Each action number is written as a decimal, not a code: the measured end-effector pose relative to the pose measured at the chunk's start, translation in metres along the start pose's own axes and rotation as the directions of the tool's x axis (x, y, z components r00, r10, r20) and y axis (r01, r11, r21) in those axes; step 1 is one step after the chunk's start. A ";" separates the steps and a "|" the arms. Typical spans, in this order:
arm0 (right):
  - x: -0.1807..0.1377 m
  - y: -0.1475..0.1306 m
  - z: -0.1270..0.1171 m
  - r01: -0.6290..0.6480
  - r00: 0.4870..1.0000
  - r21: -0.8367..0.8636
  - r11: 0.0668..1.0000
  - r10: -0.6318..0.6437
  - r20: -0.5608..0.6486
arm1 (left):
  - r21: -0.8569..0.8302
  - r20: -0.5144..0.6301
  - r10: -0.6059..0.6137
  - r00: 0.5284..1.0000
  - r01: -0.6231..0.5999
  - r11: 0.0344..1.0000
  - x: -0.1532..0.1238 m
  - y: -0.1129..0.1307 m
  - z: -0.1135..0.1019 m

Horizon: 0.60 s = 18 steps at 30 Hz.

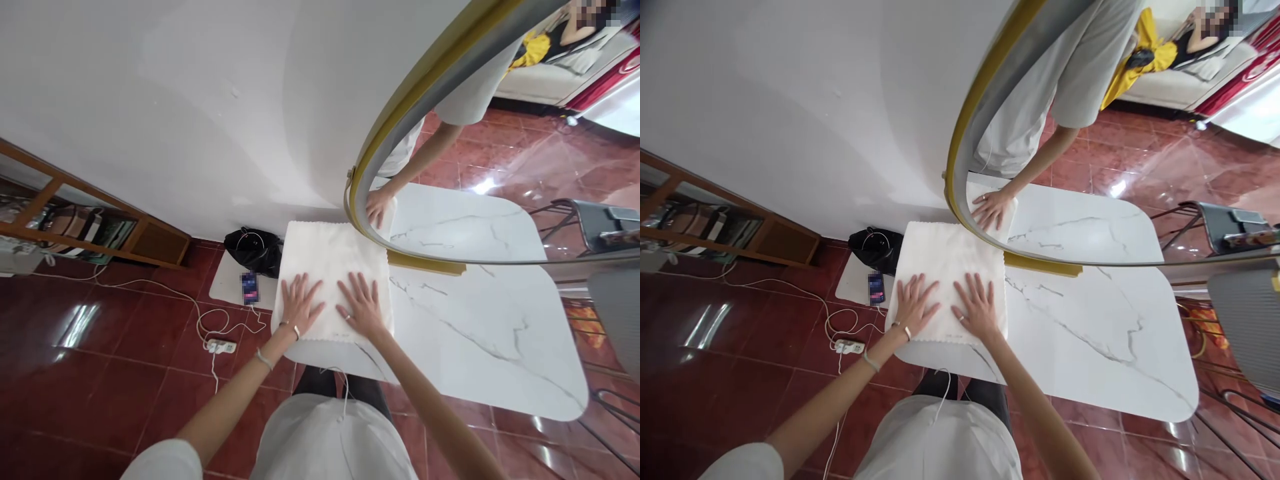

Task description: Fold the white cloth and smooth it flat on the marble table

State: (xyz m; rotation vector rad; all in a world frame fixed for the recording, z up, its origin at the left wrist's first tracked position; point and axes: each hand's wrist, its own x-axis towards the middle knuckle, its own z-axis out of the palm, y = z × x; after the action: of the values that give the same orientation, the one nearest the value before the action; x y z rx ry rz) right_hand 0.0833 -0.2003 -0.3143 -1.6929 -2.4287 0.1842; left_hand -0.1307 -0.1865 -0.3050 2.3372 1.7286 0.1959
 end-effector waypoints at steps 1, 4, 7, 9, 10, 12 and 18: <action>0.011 0.007 0.000 0.010 1.000 -0.004 1.000 -0.010 -0.011 | -0.007 -0.012 0.005 1.000 -0.005 1.000 0.016 -0.003 -0.001; 0.034 0.020 0.001 0.007 0.999 -0.012 1.000 -0.008 -0.041 | -0.020 -0.066 0.040 0.997 -0.042 0.999 0.053 -0.007 -0.005; 0.038 0.021 0.002 -0.027 0.998 -0.018 0.999 0.025 -0.062 | -0.009 -0.079 0.072 0.994 -0.073 0.997 0.065 -0.007 -0.006; 0.031 0.017 0.001 -0.032 0.998 -0.023 0.999 0.031 -0.061 | -0.001 -0.068 0.079 0.995 -0.079 0.997 0.057 -0.007 -0.006; 0.025 0.013 0.001 -0.029 0.998 -0.026 0.999 0.027 -0.056 | 0.004 -0.064 0.080 0.995 -0.080 0.997 0.049 -0.006 -0.006; 0.007 0.004 0.001 -0.012 0.999 -0.029 1.000 0.011 -0.045 | 0.013 -0.064 0.077 0.995 -0.076 0.997 0.026 -0.004 -0.004; -0.059 -0.030 0.003 0.011 1.000 -0.017 1.000 -0.012 -0.025 | 0.038 -0.106 0.044 0.993 -0.040 0.998 -0.053 0.010 0.009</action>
State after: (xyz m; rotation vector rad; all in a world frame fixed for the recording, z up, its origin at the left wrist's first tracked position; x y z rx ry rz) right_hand 0.0750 -0.2657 -0.3157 -1.6776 -2.4279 0.1401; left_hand -0.1346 -0.2406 -0.3098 2.4314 1.7457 0.3055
